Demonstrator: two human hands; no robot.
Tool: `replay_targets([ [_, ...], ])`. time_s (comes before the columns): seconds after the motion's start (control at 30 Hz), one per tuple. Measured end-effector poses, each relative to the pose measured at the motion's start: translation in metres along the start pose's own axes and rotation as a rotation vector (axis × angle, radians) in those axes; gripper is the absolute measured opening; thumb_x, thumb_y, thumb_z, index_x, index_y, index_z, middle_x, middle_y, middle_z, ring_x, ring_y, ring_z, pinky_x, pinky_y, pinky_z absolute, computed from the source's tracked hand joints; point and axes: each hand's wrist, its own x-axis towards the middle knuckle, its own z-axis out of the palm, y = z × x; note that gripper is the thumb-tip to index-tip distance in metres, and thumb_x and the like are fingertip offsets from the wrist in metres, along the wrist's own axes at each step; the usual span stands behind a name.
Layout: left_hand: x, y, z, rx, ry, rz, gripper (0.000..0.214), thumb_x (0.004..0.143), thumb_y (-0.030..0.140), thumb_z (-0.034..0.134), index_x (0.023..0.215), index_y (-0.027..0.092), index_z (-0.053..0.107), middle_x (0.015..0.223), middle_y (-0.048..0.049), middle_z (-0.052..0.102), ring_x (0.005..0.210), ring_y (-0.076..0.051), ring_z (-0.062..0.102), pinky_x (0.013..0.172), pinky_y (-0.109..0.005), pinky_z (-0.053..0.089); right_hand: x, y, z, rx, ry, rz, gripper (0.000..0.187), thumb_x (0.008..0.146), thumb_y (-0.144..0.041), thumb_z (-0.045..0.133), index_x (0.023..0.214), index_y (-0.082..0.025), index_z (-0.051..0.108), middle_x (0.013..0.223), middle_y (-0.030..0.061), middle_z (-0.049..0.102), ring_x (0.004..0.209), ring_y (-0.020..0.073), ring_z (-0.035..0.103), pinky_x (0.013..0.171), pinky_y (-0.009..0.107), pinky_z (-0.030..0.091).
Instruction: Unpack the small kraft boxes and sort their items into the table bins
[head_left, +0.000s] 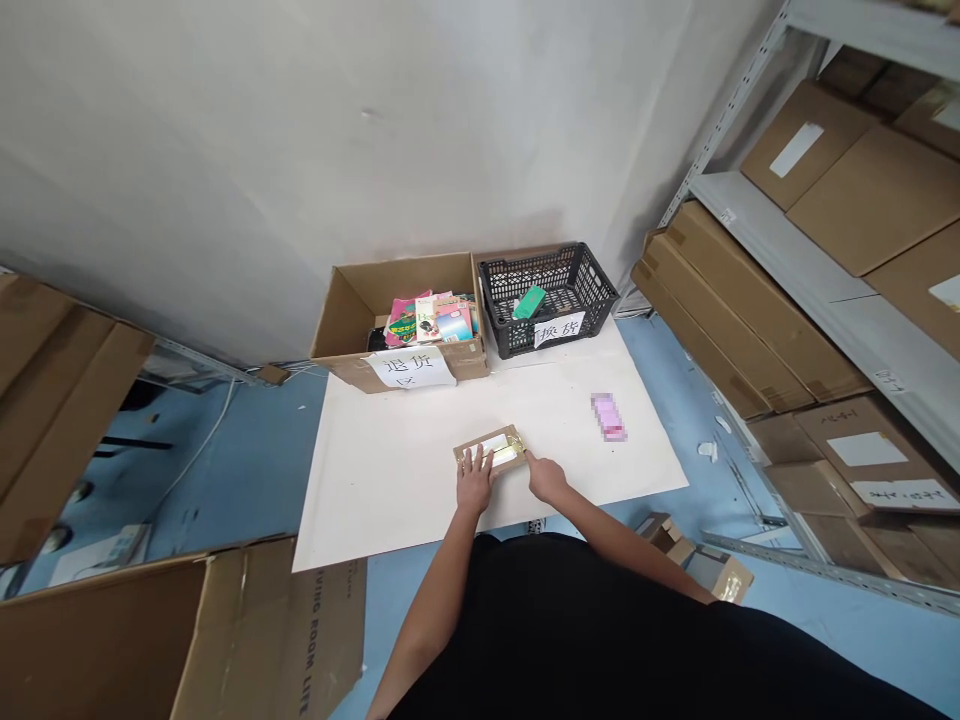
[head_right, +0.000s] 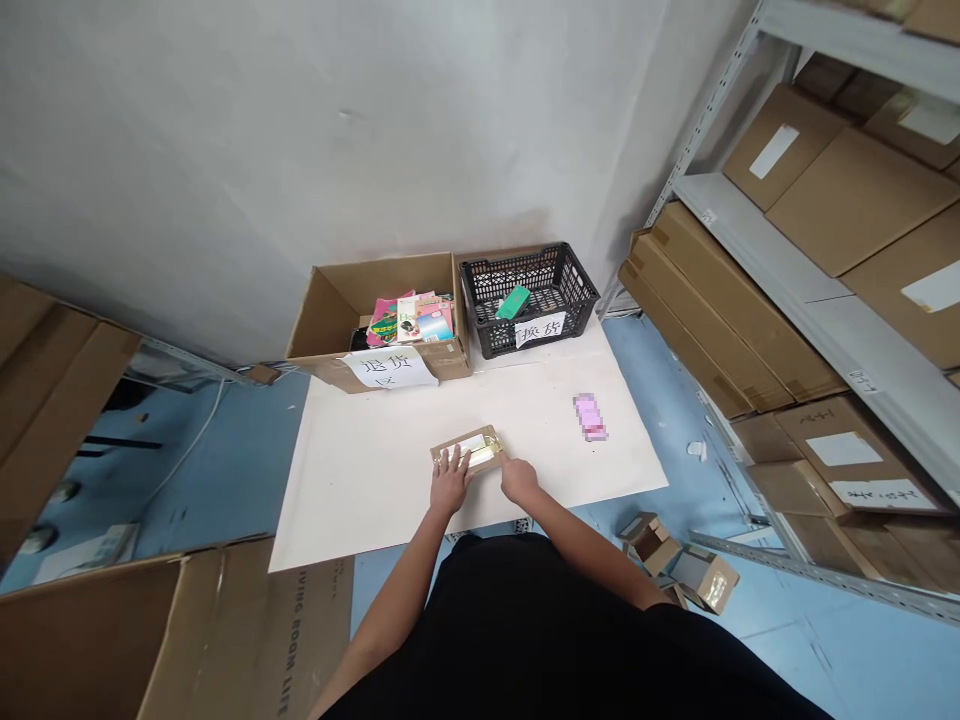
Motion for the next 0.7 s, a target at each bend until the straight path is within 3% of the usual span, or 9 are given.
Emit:
replay_targets([
  [0.1,-0.002,0.004,-0.006,0.072,-0.017,-0.006,0.059,0.106,0.038,0.044,0.164,0.03,0.04,0.175,-0.0072,0.03,0.162,-0.038,0.019,0.128,-0.061,0.023,-0.012,0.008,-0.003,-0.029,-0.037,0.012,0.064,0.093,-0.014,0.06,0.155,-0.026,0.048,0.112,0.0145,0.075,0.104,0.0295,0.072,0.08,0.032,0.047],
  [0.17,0.0,0.004,-0.015,0.091,-0.044,-0.006,0.06,0.105,0.041,0.045,0.164,0.029,0.041,0.174,-0.0089,0.032,0.16,-0.038,0.024,0.125,-0.06,0.03,-0.014,0.014,-0.004,0.049,0.054,0.031,0.059,0.1,-0.017,0.051,0.157,-0.027,0.043,0.112,0.0118,0.076,0.102,0.0272,0.073,0.081,0.031,0.047],
  [0.27,0.011,-0.001,-0.036,0.084,-0.04,-0.025,0.061,0.106,0.045,0.041,0.164,0.027,0.04,0.174,-0.0107,0.03,0.159,-0.036,0.028,0.119,-0.054,0.039,-0.007,0.019,0.005,0.226,0.23,0.097,0.063,0.108,-0.031,0.042,0.167,-0.024,0.022,0.12,0.0114,0.075,0.107,0.0269,0.072,0.086,0.032,0.048],
  [0.33,0.018,-0.007,-0.05,0.088,-0.057,-0.066,0.061,0.107,0.043,0.036,0.165,0.025,0.036,0.174,-0.0114,0.029,0.159,-0.034,0.027,0.119,-0.053,0.039,0.006,0.017,0.018,0.325,0.249,0.154,0.077,0.106,-0.045,0.047,0.17,-0.02,0.01,0.128,0.0142,0.072,0.113,0.0291,0.071,0.089,0.034,0.049],
  [0.47,0.019,-0.009,-0.06,0.135,-0.117,-0.122,0.062,0.104,0.03,0.038,0.165,0.019,0.033,0.167,-0.0175,0.041,0.154,-0.035,0.035,0.117,-0.052,0.039,0.052,-0.003,0.036,0.399,0.164,0.226,0.102,0.095,-0.055,0.066,0.17,-0.019,0.007,0.135,0.0156,0.068,0.121,0.0309,0.068,0.093,0.035,0.05],
  [0.53,0.009,-0.004,-0.055,0.16,-0.142,-0.159,0.064,0.1,0.025,0.043,0.162,0.013,0.037,0.153,-0.0227,0.054,0.138,-0.035,0.053,0.11,-0.049,0.046,0.08,-0.017,0.03,0.397,0.177,0.266,0.102,0.094,-0.053,0.068,0.17,-0.021,0.007,0.135,0.015,0.068,0.121,0.0299,0.068,0.093,0.034,0.05],
  [0.6,-0.003,0.005,-0.047,0.159,-0.222,-0.152,0.058,0.097,0.021,0.046,0.155,0.013,0.047,0.133,-0.0208,0.066,0.119,-0.032,0.065,0.1,-0.046,0.051,0.106,-0.03,0.013,0.379,0.235,0.272,0.099,0.096,-0.05,0.067,0.17,-0.022,0.008,0.136,0.0155,0.067,0.121,0.0293,0.068,0.093,0.033,0.049],
  [0.7,-0.012,0.02,-0.039,0.141,-0.254,-0.069,0.051,0.095,0.017,0.048,0.144,0.02,0.058,0.124,-0.0156,0.068,0.117,-0.029,0.064,0.097,-0.041,0.053,0.13,-0.035,-0.018,0.351,0.27,0.214,0.099,0.096,-0.049,0.068,0.17,-0.02,0.008,0.131,0.0158,0.069,0.119,0.0293,0.069,0.094,0.033,0.049],
])
